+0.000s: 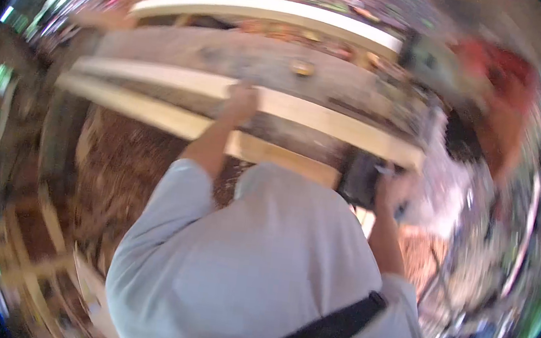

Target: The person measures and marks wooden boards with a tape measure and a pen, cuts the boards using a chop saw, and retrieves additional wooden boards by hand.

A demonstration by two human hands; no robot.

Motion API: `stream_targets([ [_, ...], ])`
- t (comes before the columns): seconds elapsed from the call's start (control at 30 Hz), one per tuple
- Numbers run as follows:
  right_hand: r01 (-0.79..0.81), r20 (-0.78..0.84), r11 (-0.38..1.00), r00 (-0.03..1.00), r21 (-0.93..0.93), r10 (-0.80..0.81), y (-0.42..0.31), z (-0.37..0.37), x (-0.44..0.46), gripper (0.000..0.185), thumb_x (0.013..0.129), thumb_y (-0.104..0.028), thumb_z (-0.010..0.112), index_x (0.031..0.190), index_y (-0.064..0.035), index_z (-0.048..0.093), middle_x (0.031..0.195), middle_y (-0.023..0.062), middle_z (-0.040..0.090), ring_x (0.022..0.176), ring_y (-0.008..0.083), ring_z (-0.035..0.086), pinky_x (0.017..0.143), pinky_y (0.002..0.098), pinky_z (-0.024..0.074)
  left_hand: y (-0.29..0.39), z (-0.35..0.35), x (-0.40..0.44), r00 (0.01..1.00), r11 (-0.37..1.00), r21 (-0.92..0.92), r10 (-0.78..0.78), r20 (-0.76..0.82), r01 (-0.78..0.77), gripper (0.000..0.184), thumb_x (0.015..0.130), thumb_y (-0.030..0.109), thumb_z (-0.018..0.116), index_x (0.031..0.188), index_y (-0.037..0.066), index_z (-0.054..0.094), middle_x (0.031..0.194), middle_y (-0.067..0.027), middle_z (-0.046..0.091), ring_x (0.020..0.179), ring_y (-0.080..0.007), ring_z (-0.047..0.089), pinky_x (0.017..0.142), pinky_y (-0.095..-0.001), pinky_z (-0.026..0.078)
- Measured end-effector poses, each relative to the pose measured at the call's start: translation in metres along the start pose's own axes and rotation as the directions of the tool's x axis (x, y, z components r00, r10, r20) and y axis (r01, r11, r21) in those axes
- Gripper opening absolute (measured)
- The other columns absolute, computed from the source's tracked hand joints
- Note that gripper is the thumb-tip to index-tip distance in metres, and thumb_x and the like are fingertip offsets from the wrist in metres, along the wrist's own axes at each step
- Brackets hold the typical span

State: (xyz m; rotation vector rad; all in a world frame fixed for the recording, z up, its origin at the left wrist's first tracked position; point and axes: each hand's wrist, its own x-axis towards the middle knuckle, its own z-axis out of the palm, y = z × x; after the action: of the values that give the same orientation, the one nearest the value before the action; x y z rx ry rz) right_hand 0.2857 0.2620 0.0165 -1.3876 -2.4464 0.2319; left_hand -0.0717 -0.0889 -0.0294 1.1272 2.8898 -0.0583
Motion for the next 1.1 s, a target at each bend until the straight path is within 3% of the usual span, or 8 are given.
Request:
stream_targets([
  [0.03, 0.014, -0.064, 0.992, 0.998, -0.124, -0.022, 0.009, 0.012, -0.001, 0.070, 0.083, -0.053, 0.071, 0.119, 0.0053, 0.054, 0.118, 0.0267, 0.056, 0.116, 0.0443, 0.051, 0.100, 0.0545, 0.0355, 0.010, -0.019, 0.000, 0.998, 0.995, -0.074, -0.065, 0.018, 0.066, 0.019, 0.083, 0.015, 0.056, 0.081, 0.003, 0.070, 0.095, -0.0156, 0.066, 0.099, -0.0330, 0.060, 0.085, -0.0485, 0.047],
  [0.07, -0.134, 0.122, 0.991, 0.984, 0.017, 0.130, -0.007, -0.015, 0.004, 0.073, 0.084, -0.052, 0.071, 0.124, 0.0062, 0.051, 0.125, 0.0276, 0.055, 0.121, 0.0436, 0.049, 0.104, 0.0548, 0.0334, -0.017, 0.027, 0.017, 0.991, 0.988, -0.147, 0.071, 0.117, -0.054, 0.022, 0.084, 0.017, 0.056, 0.091, 0.003, 0.072, 0.097, -0.0157, 0.067, 0.102, -0.0343, 0.060, 0.088, -0.0465, 0.047],
  [0.1, -0.146, 0.027, 0.985, 0.989, 0.091, 0.144, 0.008, 0.009, 0.001, 0.082, 0.084, -0.052, 0.071, 0.135, 0.0071, 0.044, 0.137, 0.0294, 0.048, 0.132, 0.0435, 0.042, 0.111, 0.0544, 0.0283, 0.006, -0.008, 0.005, 0.992, 0.994, -0.103, 0.013, -0.128, -0.027, 0.028, 0.085, 0.022, 0.056, 0.103, 0.006, 0.071, 0.108, -0.0153, 0.065, 0.109, -0.0343, 0.058, 0.094, -0.0465, 0.045],
  [0.13, -0.189, 0.149, 0.976, 0.974, 0.112, 0.171, 0.001, -0.009, 0.004, 0.091, 0.084, -0.052, 0.071, 0.144, 0.0063, 0.034, 0.149, 0.0300, 0.037, 0.143, 0.0429, 0.030, 0.118, 0.0523, 0.0204, 0.008, -0.007, 0.009, 0.998, 1.000, 0.007, 0.015, -0.065, -0.014, 0.032, 0.085, 0.026, 0.057, 0.109, 0.008, 0.070, 0.122, -0.0161, 0.060, 0.116, -0.0353, 0.055, 0.100, -0.0515, 0.042],
  [0.2, -0.258, 0.093, 0.958, 0.964, 0.126, 0.247, 0.008, 0.000, -0.001, 0.096, 0.084, -0.051, 0.071, 0.148, 0.0046, 0.027, 0.155, 0.0305, 0.028, 0.147, 0.0432, 0.021, 0.121, 0.0505, 0.0160, 0.033, -0.051, 0.009, 0.990, 0.998, -0.031, -0.046, 0.136, 0.051, 0.034, 0.093, 0.029, 0.049, 0.106, 0.006, 0.071, 0.133, -0.0179, 0.056, 0.127, -0.0380, 0.048, 0.107, -0.0571, 0.034],
  [0.83, -0.251, 0.073, 0.955, 0.967, 0.158, 0.242, 0.008, 0.005, -0.001, 0.097, 0.085, -0.050, 0.070, 0.150, 0.0044, 0.023, 0.155, 0.0341, 0.024, 0.146, 0.0478, 0.021, 0.120, 0.0520, 0.0150, 0.045, -0.046, 0.010, 0.982, 0.993, 0.031, -0.117, 0.145, 0.113, 0.033, 0.086, 0.028, 0.058, 0.110, 0.008, 0.070, 0.134, -0.0127, 0.053, 0.127, -0.0351, 0.047, 0.101, -0.0623, 0.036],
  [1.03, -0.233, 0.068, 0.961, 0.972, 0.150, 0.225, 0.008, 0.002, -0.003, 0.098, 0.084, -0.050, 0.071, 0.149, 0.0051, 0.024, 0.154, 0.0344, 0.025, 0.146, 0.0469, 0.022, 0.120, 0.0519, 0.0160, 0.090, -0.059, 0.027, 0.956, 0.952, -0.128, 0.288, 0.057, -0.279, 0.035, 0.088, 0.029, 0.055, 0.119, 0.014, 0.066, 0.131, -0.0156, 0.057, 0.128, -0.0331, 0.050, 0.103, -0.0590, 0.037],
  [1.1, -0.218, 0.057, 0.963, 0.976, 0.162, 0.211, 0.011, 0.005, -0.001, 0.097, 0.084, -0.050, 0.071, 0.149, 0.0054, 0.025, 0.154, 0.0345, 0.025, 0.146, 0.0467, 0.022, 0.120, 0.0520, 0.0162, 0.103, -0.069, 0.046, 0.870, 0.986, -0.070, 0.169, 0.462, -0.154, 0.035, 0.092, 0.027, 0.049, 0.120, 0.012, 0.065, 0.123, -0.0185, 0.064, 0.119, -0.0371, 0.057, 0.105, -0.0524, 0.040],
])
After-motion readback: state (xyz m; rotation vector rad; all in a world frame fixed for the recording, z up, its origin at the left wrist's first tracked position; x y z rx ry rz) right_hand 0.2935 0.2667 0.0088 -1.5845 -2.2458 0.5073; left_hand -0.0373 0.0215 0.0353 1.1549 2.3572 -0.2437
